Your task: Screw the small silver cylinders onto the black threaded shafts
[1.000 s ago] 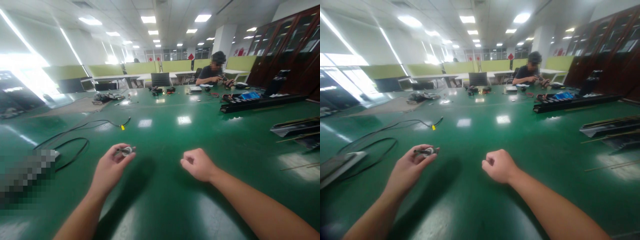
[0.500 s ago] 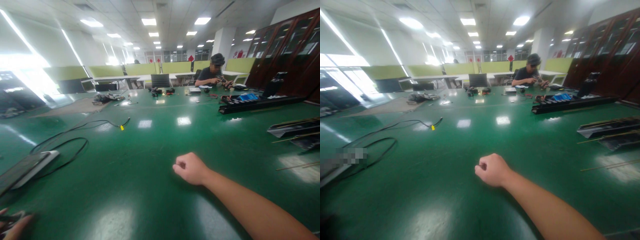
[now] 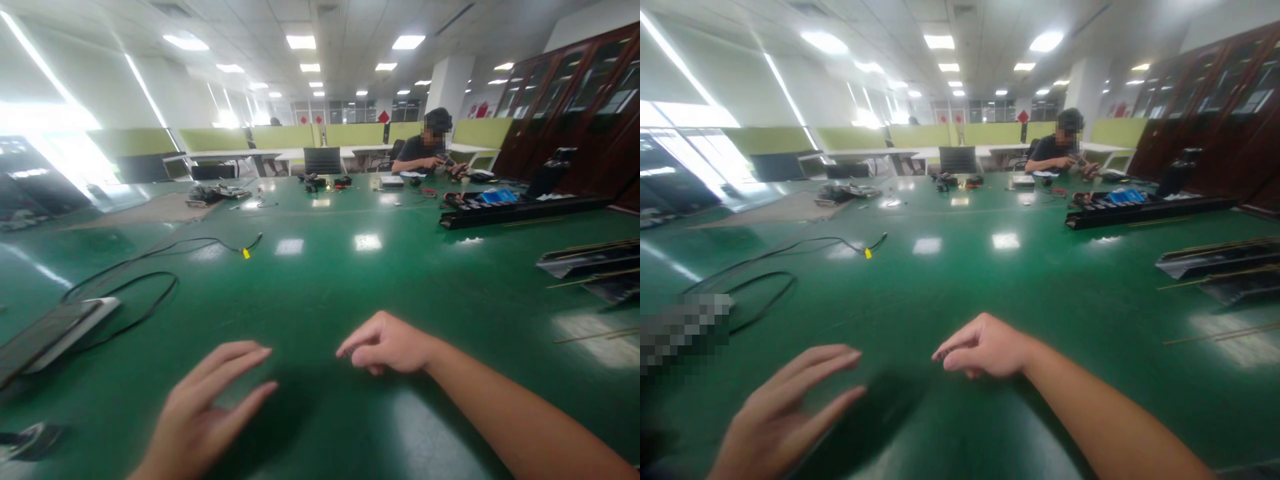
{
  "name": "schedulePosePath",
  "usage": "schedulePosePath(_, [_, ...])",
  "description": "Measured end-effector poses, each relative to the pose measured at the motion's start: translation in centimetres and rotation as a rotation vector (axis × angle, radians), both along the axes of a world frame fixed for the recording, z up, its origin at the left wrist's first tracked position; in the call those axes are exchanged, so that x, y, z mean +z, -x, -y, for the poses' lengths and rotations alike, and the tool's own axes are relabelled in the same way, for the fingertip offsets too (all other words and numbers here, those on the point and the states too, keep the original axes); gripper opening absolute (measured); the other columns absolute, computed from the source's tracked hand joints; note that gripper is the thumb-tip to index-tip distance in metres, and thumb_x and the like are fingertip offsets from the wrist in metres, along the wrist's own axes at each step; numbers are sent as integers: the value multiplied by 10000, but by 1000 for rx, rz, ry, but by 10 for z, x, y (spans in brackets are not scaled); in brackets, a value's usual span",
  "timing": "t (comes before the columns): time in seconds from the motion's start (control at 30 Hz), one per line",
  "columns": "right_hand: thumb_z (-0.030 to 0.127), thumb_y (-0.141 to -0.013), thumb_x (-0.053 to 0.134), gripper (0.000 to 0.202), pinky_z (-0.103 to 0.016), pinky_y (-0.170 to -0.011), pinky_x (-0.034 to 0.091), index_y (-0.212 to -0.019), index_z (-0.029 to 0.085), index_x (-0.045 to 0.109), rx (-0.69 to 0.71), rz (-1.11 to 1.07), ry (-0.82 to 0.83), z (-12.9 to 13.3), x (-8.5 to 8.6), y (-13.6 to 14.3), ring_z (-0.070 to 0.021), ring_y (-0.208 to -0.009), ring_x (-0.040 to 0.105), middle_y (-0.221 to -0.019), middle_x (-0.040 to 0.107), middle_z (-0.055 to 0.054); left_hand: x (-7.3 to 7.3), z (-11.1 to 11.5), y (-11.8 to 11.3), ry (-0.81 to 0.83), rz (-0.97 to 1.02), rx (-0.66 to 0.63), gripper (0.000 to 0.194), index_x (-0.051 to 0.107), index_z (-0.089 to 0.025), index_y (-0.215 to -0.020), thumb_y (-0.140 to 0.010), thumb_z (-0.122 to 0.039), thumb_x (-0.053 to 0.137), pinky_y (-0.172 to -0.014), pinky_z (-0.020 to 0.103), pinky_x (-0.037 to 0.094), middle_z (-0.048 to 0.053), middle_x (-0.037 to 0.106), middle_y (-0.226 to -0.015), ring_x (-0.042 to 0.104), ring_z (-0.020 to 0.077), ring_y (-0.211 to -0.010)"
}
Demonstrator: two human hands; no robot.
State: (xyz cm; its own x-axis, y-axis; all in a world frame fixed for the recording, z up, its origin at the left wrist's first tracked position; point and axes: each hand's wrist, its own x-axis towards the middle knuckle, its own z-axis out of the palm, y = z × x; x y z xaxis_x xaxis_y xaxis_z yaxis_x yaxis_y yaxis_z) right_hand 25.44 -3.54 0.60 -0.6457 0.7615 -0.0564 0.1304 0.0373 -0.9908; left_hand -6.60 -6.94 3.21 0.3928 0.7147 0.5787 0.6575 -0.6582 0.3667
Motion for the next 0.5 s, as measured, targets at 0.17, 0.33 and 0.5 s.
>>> schedulePosePath(0.17, [425,-788,745,418,-187,-448,361,-1044,94,758,129,-117,82,1,-5,-1,-72,-454,469,-550,580,16,6,-20,-87,74,87,-432,342,707,-311,-1135,-804,-237,748,-841,341,573,73,714,-1064,666,222,-987])
schedulePosePath(0.33, [497,-776,749,449,-189,-440,337,-940,79,762,118,-185,62,0,-9,2,-61,-435,402,-501,510,42,7,-20,-113,213,279,-513,137,752,-252,-958,-826,-228,726,-826,398,567,76,743,-933,670,230,-922])
schedulePosePath(0.5, [454,-728,795,470,-174,-444,353,-1057,120,755,141,-79,82,-3,-8,-1,-63,-465,445,-578,579,27,1,-6,-97,359,418,-322,138,685,-229,-1003,-919,-286,591,-826,366,597,78,733,-983,697,223,-936])
